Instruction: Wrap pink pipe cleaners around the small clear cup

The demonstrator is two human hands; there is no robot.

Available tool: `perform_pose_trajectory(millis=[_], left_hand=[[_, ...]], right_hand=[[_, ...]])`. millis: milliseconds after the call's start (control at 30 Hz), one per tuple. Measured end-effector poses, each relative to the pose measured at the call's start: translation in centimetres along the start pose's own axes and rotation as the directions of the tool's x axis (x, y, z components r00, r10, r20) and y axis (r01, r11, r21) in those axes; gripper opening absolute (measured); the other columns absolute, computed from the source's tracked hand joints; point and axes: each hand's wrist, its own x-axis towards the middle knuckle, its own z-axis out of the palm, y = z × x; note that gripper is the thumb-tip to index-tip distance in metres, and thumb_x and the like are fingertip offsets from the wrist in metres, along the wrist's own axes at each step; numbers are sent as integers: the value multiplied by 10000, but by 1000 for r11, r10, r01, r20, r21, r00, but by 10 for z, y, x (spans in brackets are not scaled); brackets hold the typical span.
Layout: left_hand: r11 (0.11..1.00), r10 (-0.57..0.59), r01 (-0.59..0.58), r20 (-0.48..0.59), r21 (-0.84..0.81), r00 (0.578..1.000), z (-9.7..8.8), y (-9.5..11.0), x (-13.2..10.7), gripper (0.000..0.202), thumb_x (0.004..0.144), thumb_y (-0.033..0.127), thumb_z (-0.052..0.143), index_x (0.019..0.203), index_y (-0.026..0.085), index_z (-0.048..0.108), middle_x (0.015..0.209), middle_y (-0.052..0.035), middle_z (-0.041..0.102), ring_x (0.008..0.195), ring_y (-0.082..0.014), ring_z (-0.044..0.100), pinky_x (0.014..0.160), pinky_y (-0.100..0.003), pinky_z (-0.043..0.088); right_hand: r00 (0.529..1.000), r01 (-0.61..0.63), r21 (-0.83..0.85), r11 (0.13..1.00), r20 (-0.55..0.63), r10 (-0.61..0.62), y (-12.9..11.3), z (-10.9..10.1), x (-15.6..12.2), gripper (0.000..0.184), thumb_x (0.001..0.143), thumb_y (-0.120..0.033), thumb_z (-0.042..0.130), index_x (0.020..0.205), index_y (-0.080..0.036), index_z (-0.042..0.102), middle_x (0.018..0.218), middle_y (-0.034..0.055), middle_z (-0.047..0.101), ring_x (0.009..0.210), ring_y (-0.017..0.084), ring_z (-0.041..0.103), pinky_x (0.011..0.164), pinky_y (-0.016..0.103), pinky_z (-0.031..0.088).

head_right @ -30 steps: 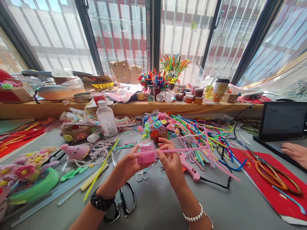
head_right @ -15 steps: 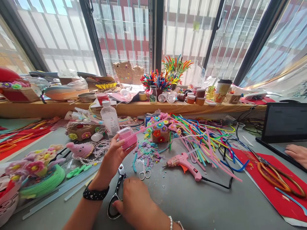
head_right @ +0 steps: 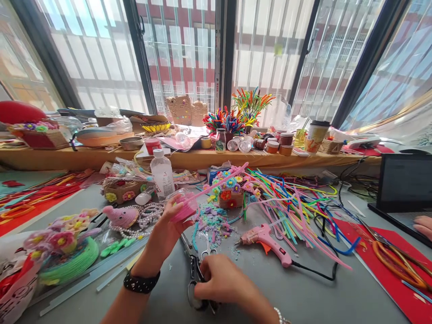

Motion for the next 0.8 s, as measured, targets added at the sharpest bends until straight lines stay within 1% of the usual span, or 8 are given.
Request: perform_pose_trajectory(millis=[67, 133, 167, 233, 367, 533, 700, 800], left_hand=[[1000, -9, 9, -8, -9, 1000, 0, 0, 0, 493, 641, 248, 702, 1074, 224, 466, 932, -1, 590, 715, -126, 612, 519, -214, 517], [1000, -13, 13, -14, -21, 1000, 0, 0, 0, 484, 650, 238, 692, 1079, 221, 469, 930, -3, 594, 714, -128, 616, 521, -212, 518], [999, -12, 11, -18, -33, 1000, -1, 1, 0, 470, 657, 232, 684, 1076, 219, 471, 923, -3, 594, 709, -126, 617, 517, -209, 517], [997, -3, 1, -21, -71, 1000, -2, 2, 0, 436, 672, 217, 666, 1064, 216, 476, 905, -1, 595, 695, -122, 618, 506, -201, 512], [985, 2, -8, -36, -170, 999, -2, 6, 1, 390, 706, 206, 625, 1066, 213, 474, 844, -7, 618, 675, -130, 631, 495, -189, 504], [975, -39, 20, -85, -222, 996, -1, 10, 2, 326, 733, 188, 595, 1041, 185, 487, 806, -21, 638, 650, -132, 639, 518, -193, 525], [972, -26, 0, -107, -233, 994, -2, 9, 5, 285, 755, 183, 568, 1027, 171, 483, 769, -22, 634, 631, -128, 637, 509, -185, 523], [975, -10, -15, -111, -223, 994, -3, 8, 5, 269, 756, 188, 570, 1011, 172, 487, 765, -20, 632, 620, -119, 629, 500, -178, 517]], right_hand=[[995, -78, 295, 952, 80, 57, 11, -9, -3, 94, 613, -216, 531, 574, -195, 448, 538, -28, 585, 505, 119, 543, 459, 199, 378], [985, -150, 514, 844, 151, 83, 20, -16, -7, 117, 666, -279, 546, 617, -191, 484, 579, -11, 633, 528, 135, 602, 514, 230, 453], [988, -139, 575, 806, 132, 77, 24, -19, -9, 147, 677, -313, 573, 636, -190, 506, 613, 0, 657, 550, 144, 625, 536, 241, 472], [999, -52, 616, 786, 25, 46, 33, -26, -12, 203, 671, -368, 640, 665, -188, 548, 693, 25, 690, 614, 168, 658, 567, 256, 492], [981, 94, 514, 853, -195, 10, 43, -36, -16, 250, 680, -406, 681, 766, -178, 623, 814, 70, 699, 779, 225, 664, 712, 325, 505], [910, 188, 396, 899, -414, -8, 38, -37, -21, 342, 665, -439, 678, 886, -189, 606, 913, 79, 670, 910, 254, 622, 821, 370, 472], [889, 226, 257, 940, -449, -91, 36, -29, -25, 364, 685, -446, 631, 939, -196, 562, 967, 82, 634, 929, 247, 587, 831, 357, 454], [906, 216, 136, 967, -397, -146, 36, -26, -26, 376, 683, -420, 629, 966, -189, 542, 963, 80, 620, 925, 247, 580, 817, 350, 457]])
